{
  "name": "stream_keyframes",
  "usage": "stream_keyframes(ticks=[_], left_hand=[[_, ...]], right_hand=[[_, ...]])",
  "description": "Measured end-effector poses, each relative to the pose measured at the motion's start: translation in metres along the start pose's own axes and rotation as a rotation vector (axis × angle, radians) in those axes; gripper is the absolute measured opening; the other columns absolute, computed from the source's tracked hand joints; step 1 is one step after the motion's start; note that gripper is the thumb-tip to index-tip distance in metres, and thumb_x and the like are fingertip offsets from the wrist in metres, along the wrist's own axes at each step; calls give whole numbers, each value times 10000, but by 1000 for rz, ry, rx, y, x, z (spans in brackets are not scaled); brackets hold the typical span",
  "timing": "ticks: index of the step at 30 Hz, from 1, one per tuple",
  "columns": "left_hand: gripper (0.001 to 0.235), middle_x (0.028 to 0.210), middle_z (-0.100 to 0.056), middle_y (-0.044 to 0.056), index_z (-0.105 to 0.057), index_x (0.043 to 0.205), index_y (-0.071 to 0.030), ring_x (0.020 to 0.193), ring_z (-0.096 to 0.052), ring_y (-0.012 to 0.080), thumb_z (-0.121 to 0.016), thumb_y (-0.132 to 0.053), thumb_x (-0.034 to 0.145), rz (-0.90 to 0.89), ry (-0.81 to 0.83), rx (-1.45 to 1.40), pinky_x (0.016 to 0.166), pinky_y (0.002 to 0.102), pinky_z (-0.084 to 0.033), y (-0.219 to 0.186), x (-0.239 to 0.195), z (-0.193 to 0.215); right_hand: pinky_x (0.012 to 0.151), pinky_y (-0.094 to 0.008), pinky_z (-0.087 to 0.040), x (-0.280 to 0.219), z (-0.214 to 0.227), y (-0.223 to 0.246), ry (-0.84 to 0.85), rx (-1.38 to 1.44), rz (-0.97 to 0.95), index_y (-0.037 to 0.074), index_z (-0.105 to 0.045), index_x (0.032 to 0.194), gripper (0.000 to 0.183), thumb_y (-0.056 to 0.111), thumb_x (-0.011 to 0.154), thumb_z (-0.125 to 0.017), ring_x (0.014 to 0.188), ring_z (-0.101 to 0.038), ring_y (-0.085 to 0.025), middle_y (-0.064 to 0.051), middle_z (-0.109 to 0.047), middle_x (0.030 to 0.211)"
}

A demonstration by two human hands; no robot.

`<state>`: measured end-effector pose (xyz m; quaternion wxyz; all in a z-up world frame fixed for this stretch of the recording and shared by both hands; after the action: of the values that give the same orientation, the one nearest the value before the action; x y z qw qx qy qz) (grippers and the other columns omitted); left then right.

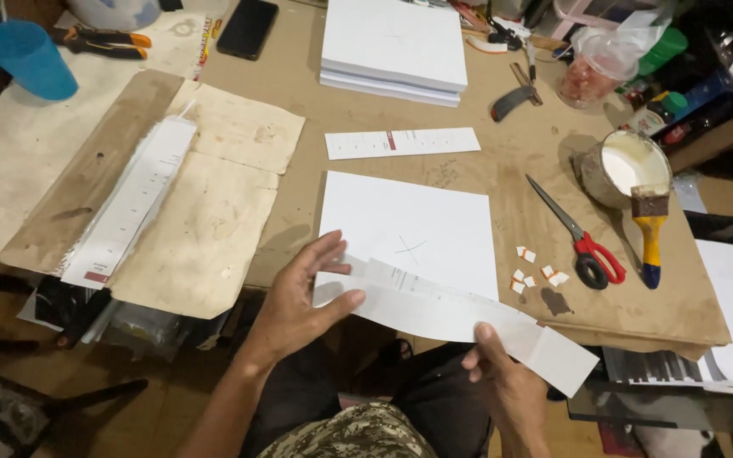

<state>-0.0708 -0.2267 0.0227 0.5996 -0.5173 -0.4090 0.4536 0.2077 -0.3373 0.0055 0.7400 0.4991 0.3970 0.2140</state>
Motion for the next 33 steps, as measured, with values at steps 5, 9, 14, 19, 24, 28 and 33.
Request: stream_keyframes(ticks=[5,9,14,19,24,28,33], left_hand=[[894,1364,-722,163,-490,1524,-325,1420,-599,235,-757,-527,694,238,243,9,1045,444,-543,-21,7,-7],[559,1298,-771,2,-712,1318,-274,1283,-693,207,-793,-355,771,162,179,63,915,361,-597,-11,17,-9],[359,1150,-795,-27,-768,1229,-138,952,-666,89,-767,-263,892,-288,17,138,819,252,-553,-5,31,4],[404,1293,-760,33,-749,1258,-179,1206,-704,161,-772,-280,867,-215,77,193,1006,290,-544,16,46,14],[569,1218,-766,27,-615,1417,-281,1177,-677,157,-715,-275,856,-146,102,257,806,315,-565,24,40,5],[705,1094,-703,33,-470,1501,-148,1051,-652,193,-636,-82,819,-297,85,151,1039,320,-493,17,34,-5],[789,1079,-596,67,-344,1551,-124,1041,-589,230,-549,-54,793,-336,33,158,1010,367,-472,9,29,-14]], right_hand=[[464,-293,-418,1,-6,21,51,162,124,-24,-654,1179,422,215,853,-776,509,-549,-201,-135,-583,572],[480,-310,-431,11,-6,22,102,90,204,-44,-683,1001,290,212,887,-757,543,-562,-214,-163,-642,643],[474,-315,-427,46,9,23,15,140,231,61,-631,974,310,256,819,-815,513,-522,-170,-90,-566,616],[605,-411,-641,75,24,32,82,29,377,-30,-718,1140,319,11,828,-774,738,-701,-300,-215,-760,1022],[870,-303,-550,62,17,23,67,-12,445,34,-599,1371,570,63,826,-762,1070,-609,-173,-91,-684,1205],[948,-305,-485,62,13,7,110,-41,688,66,-359,1549,720,57,899,-668,1176,-588,-203,-173,-600,1302],[743,-290,-458,44,-6,8,32,-186,623,131,-369,1583,707,105,912,-588,933,-539,-168,-102,-564,1276]])
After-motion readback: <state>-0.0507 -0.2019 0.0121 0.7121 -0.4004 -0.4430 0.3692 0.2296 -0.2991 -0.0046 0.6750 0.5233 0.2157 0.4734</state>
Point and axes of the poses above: each hand's wrist, its own x-axis towards the middle knuckle, its own z-axis out of the back of the hand, y = z × x, the point moved 4 cm from there along x, towards the middle knuckle
